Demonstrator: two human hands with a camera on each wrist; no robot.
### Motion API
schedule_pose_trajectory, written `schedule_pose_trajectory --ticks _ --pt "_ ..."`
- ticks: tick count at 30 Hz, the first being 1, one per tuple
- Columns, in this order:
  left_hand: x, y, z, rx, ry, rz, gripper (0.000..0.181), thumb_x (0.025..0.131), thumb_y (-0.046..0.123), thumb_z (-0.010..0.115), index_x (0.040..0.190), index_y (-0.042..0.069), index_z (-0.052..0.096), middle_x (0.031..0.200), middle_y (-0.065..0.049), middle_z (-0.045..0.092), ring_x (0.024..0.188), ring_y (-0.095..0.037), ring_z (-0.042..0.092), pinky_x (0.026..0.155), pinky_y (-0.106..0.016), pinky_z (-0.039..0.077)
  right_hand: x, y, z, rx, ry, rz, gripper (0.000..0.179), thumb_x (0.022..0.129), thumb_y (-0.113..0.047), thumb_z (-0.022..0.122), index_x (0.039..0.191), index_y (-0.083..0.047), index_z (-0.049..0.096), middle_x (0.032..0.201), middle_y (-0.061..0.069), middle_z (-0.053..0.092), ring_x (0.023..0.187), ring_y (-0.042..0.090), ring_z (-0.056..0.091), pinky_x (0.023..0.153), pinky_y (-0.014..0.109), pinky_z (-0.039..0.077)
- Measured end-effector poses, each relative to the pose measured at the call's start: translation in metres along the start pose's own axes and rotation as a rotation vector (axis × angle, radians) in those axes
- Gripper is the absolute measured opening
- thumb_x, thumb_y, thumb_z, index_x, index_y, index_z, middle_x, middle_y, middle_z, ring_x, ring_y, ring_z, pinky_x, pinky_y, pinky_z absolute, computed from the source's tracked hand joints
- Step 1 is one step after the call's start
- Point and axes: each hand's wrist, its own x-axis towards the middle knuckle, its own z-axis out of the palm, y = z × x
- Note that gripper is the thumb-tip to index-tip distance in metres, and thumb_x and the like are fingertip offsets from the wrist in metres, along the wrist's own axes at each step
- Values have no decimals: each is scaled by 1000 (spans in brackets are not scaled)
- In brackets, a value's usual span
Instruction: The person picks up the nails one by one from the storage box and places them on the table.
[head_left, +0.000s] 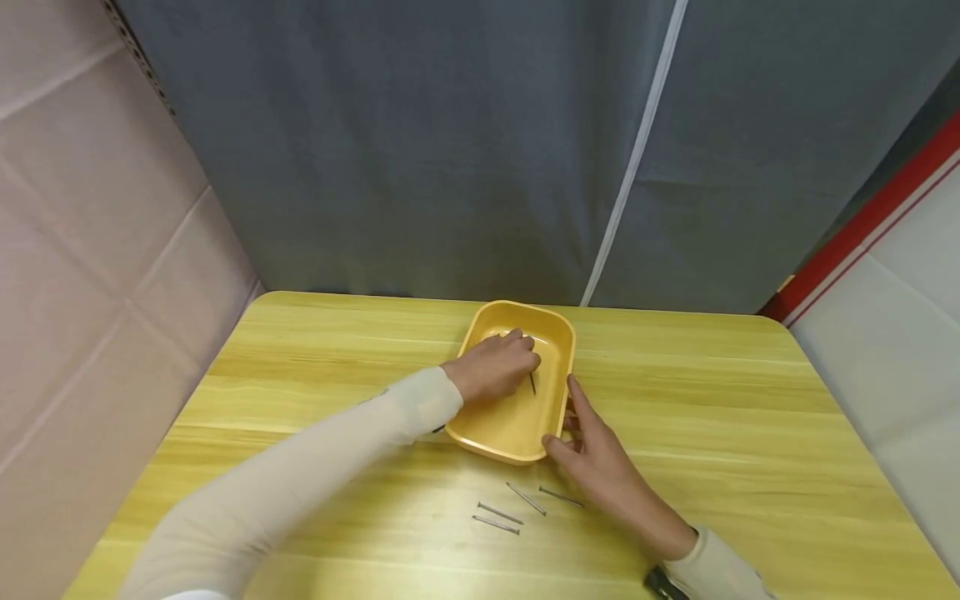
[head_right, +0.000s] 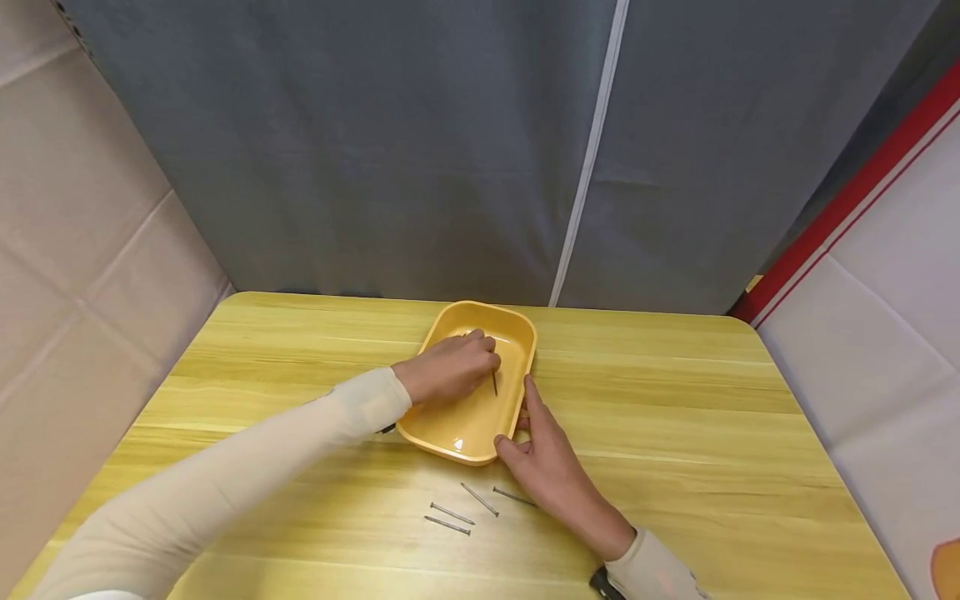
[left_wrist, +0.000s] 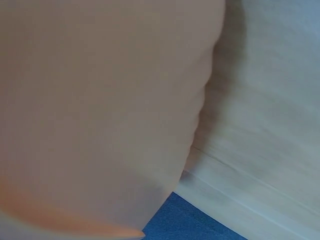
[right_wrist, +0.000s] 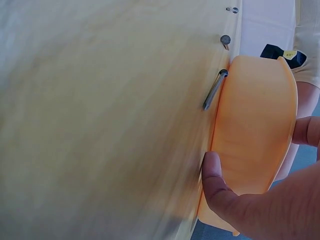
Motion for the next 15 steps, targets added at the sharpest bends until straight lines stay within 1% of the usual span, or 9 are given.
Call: schedule_pose_trajectory --ticks 5,10,13,15 --pt "1 -2 2 18 1 -4 18 108 5 66 118 11 79 109 -9 71 103 -27 66 85 -40 62 0 -1 0 -9 -2 5 95 105 -11 70 177 -7 7 162 20 51 129 30 66 96 27 59" --pt "1 -3 3 54 -19 -7 20 109 6 66 122 13 79 112 -9 72 105 -27 66 86 -39 61 0 -1 0 -9 0 11 95 105 -11 70 177 -7 8 161 20 52 128 30 67 97 28 59" --pt "1 -3 3 76 -22 -10 18 110 8 65 121 15 78 113 -8 71 106 -27 66 85 -38 62 0 -2 1 -7 -3 10 95 105 -11 70 177 -7 8 162 20 51 130 31 66 98 29 60" --pt "1 -3 3 75 -24 -15 16 110 9 65 118 15 79 111 -7 71 105 -26 65 84 -38 61 -1 -2 1 -9 -5 10 95 105 -11 70 177 -7 7 162 20 51 130 31 66 98 29 60"
